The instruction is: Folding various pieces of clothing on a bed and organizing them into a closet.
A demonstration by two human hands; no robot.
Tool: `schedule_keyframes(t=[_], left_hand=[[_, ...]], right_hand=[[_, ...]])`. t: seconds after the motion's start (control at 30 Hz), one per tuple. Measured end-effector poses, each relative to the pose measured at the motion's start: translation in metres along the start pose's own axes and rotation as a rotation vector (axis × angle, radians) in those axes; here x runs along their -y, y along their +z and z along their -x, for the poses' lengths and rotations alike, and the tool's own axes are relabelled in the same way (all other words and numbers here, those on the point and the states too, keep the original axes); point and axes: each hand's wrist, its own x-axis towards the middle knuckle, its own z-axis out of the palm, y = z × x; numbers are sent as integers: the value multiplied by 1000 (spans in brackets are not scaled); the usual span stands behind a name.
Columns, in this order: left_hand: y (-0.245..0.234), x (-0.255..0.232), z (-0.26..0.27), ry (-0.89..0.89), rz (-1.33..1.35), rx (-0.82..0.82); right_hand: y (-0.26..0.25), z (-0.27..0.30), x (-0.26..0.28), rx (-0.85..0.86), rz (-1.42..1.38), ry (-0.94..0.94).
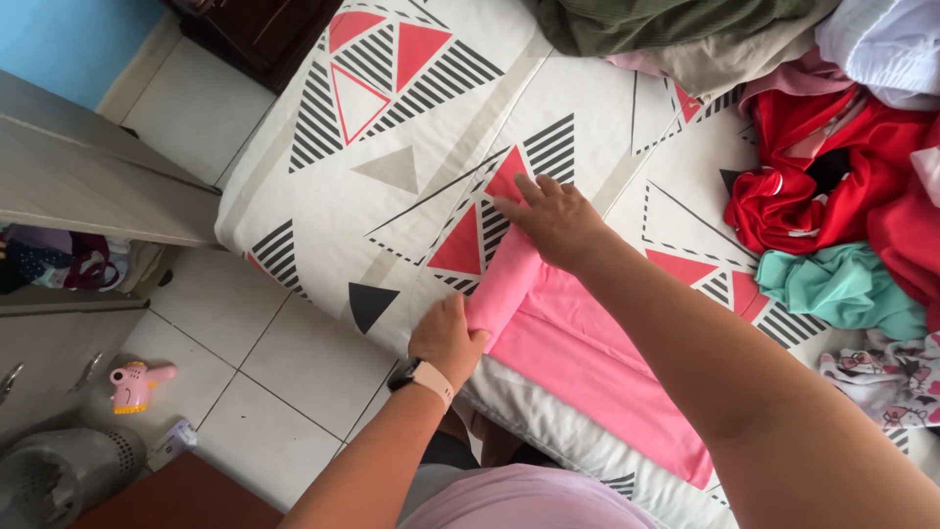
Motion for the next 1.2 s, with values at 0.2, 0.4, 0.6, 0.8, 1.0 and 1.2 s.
schedule_keyframes(t=[0.2, 0.4, 0.6, 0.8, 1.0, 1.2], left_hand=[[3, -2, 14, 245, -46, 33], [-11, -14, 39, 561, -48, 1], [-4, -24, 50, 583, 61, 178], [50, -13, 47, 224, 136, 243], [35, -37, 34, -83, 181, 147], [42, -50, 47, 27, 38, 271]], right_hand=[[30, 21, -21, -44, 56, -48], [45, 74, -38, -281, 4, -69], [49, 104, -43, -256, -87, 60], [37, 88, -42, -137, -286, 229], [34, 80, -37, 44, -450, 437], [48, 110, -47, -119, -250, 293]])
